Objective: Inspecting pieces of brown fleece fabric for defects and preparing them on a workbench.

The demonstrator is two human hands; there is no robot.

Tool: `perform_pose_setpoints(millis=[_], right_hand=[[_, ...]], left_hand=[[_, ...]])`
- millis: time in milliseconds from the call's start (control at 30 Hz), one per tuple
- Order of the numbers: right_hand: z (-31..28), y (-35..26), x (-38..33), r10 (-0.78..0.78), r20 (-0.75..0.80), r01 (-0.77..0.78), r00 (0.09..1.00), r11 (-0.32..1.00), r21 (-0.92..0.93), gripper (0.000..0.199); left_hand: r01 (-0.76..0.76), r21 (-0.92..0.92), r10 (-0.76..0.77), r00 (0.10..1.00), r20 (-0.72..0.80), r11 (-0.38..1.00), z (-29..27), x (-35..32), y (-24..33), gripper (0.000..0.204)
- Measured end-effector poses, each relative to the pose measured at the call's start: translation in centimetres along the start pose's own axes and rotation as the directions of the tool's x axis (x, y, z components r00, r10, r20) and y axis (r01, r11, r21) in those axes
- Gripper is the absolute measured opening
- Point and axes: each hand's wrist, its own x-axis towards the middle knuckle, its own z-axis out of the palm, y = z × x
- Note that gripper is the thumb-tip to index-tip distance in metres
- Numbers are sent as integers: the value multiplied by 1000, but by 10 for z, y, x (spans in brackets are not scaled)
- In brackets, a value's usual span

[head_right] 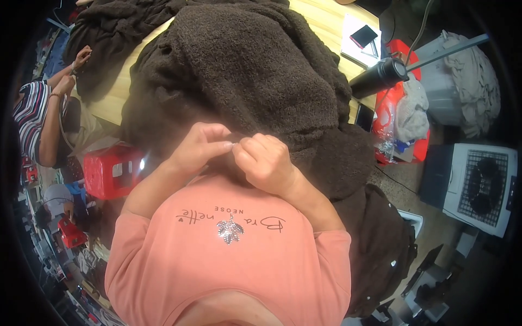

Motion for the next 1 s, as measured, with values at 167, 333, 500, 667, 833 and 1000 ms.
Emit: perform_pose_setpoints(millis=[167,333,500,667,833,1000], right_hand=[[10,2,-1,84,26,-85,996,995,50,12],[16,8,-3,154,104,-177,982,948,263,10],[16,13,-6,222,206,-295,953,837,461,14],[21,9,-6,401,167,-434,901,807,401,16],[27,6,-8,349,201,-394,915,878,271,11],[34,3,-12,298,46,-302,953,944,133,11]], left_hand=[[-195,325,239,966,-103,926,0,-8,-3,8],[-244,472,345,929,-137,847,1,-12,-9,13],[-251,489,368,916,-159,835,-2,-14,-16,13],[-367,571,526,839,-138,735,-3,-13,-17,12],[-445,695,667,742,-68,565,-2,-10,-17,12],[-498,830,819,567,91,253,-4,-9,-25,14]])
